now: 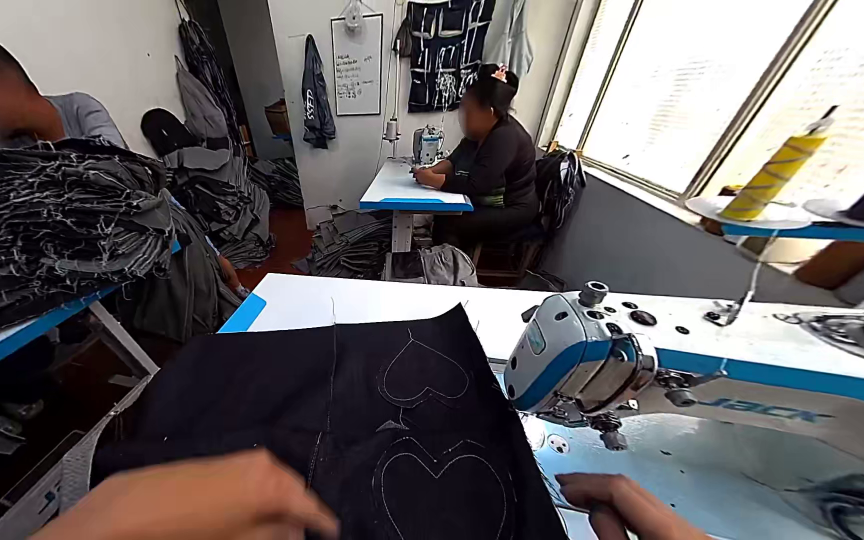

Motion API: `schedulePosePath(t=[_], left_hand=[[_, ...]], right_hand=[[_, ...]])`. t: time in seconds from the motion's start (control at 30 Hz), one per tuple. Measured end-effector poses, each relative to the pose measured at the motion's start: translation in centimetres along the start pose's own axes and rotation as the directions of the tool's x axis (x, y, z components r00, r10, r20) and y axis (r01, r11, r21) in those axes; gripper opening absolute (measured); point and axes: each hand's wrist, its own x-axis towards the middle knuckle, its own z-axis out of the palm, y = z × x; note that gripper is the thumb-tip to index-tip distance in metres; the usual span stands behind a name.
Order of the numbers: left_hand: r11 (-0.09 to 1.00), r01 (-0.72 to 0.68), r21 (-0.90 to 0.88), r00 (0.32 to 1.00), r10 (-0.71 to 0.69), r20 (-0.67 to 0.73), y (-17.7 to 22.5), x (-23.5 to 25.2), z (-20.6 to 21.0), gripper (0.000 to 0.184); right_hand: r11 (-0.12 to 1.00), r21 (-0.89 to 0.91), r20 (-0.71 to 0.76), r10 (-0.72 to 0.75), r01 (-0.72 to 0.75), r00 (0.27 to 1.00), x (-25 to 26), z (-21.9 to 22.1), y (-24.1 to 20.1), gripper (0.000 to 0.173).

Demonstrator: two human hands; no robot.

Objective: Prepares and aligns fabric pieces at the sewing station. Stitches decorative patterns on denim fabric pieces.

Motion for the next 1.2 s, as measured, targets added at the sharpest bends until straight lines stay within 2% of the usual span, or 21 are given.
schedulePosePath(t=[0.07, 0.13, 0.17, 0.23, 0.27, 0.33, 0.43, 0.5, 0.63, 0.73, 0.8, 0.9, 0.97, 1.1, 1.2], left_hand=[[0.996, 0.058, 0.071, 0.975, -0.041, -0.219, -6.3, 5.3, -0.5, 0.028], [0.975, 0.213, 0.061, 0.909, -0.175, -0.377, -12.1, 10.5, 1.6, 0.042], [0.956, 0.29, 0.049, 0.891, -0.251, -0.379, -14.3, 12.1, 3.4, 0.055], [0.904, 0.414, 0.105, 0.873, -0.361, -0.33, -16.1, 13.0, 6.8, 0.076], [0.891, 0.433, 0.139, 0.863, -0.365, -0.348, -16.0, 12.2, 8.1, 0.081], [0.877, 0.448, 0.17, 0.842, -0.351, -0.408, -14.9, 9.0, 9.9, 0.089], [0.875, 0.446, 0.188, 0.799, -0.295, -0.523, -13.3, 4.8, 12.7, 0.092], [0.881, 0.426, 0.206, 0.796, -0.257, -0.548, -12.1, 4.0, 14.0, 0.091], [0.91, 0.339, 0.236, 0.84, -0.181, -0.511, -9.9, 7.7, 13.8, 0.09], [0.953, 0.255, 0.162, 0.921, -0.188, -0.341, -7.7, 13.2, 12.2, 0.091], [0.967, 0.238, 0.093, 0.946, -0.208, -0.249, -6.3, 17.5, 11.3, 0.082], [0.944, 0.328, 0.043, 0.913, -0.305, -0.27, -4.8, 22.5, 11.2, 0.065], [0.912, 0.406, 0.05, 0.886, -0.38, -0.265, -3.8, 23.7, 11.3, 0.063], [0.891, 0.452, 0.042, 0.865, -0.426, -0.267, -4.0, 22.3, 11.0, 0.066], [0.891, 0.453, 0.039, 0.869, -0.432, -0.244, -4.8, 21.6, 10.6, 0.067]], right_hand=[[0.997, -0.019, -0.062, -0.075, 0.074, 0.995, 2.5, 0.2, -1.8, 0.023], [0.985, -0.033, -0.067, -0.171, 0.169, 0.983, 5.6, 3.2, -2.6, 0.022], [0.986, -0.036, 0.009, -0.162, 0.163, 0.987, 7.1, 5.1, -2.4, 0.022], [0.993, -0.115, 0.296, 0.001, 0.034, 0.955, 9.7, 8.9, -1.0, 0.026], [0.983, -0.185, 0.419, 0.1, -0.023, 0.902, 10.4, 10.6, 0.1, 0.036], [0.962, -0.27, 0.506, 0.185, -0.048, 0.842, 9.6, 13.5, 1.6, 0.056], [0.973, -0.232, 0.479, 0.126, -0.014, 0.869, 6.6, 14.0, 0.5, 0.063], [0.975, -0.224, 0.449, 0.109, -0.006, 0.887, 4.6, 13.1, 0.2, 0.062], [0.946, -0.325, 0.227, 0.064, 0.013, 0.972, 0.7, 10.7, 2.5, 0.06], [0.911, -0.409, 0.153, 0.127, -0.054, 0.98, -2.2, 6.3, 5.0, 0.059], [0.895, -0.435, 0.13, 0.176, -0.103, 0.976, -3.5, 3.1, 7.2, 0.06], [0.901, -0.427, 0.105, 0.131, -0.074, 0.986, -3.6, -0.3, 12.1, 0.067], [0.916, -0.401, 0.131, 0.081, -0.022, 0.988, -2.7, -1.3, 14.4, 0.072], [0.927, -0.375, 0.244, 0.067, 0.03, 0.968, -1.0, -1.1, 13.6, 0.072], [0.934, -0.355, 0.245, 0.069, 0.024, 0.967, -0.7, -0.3, 13.3, 0.069]])
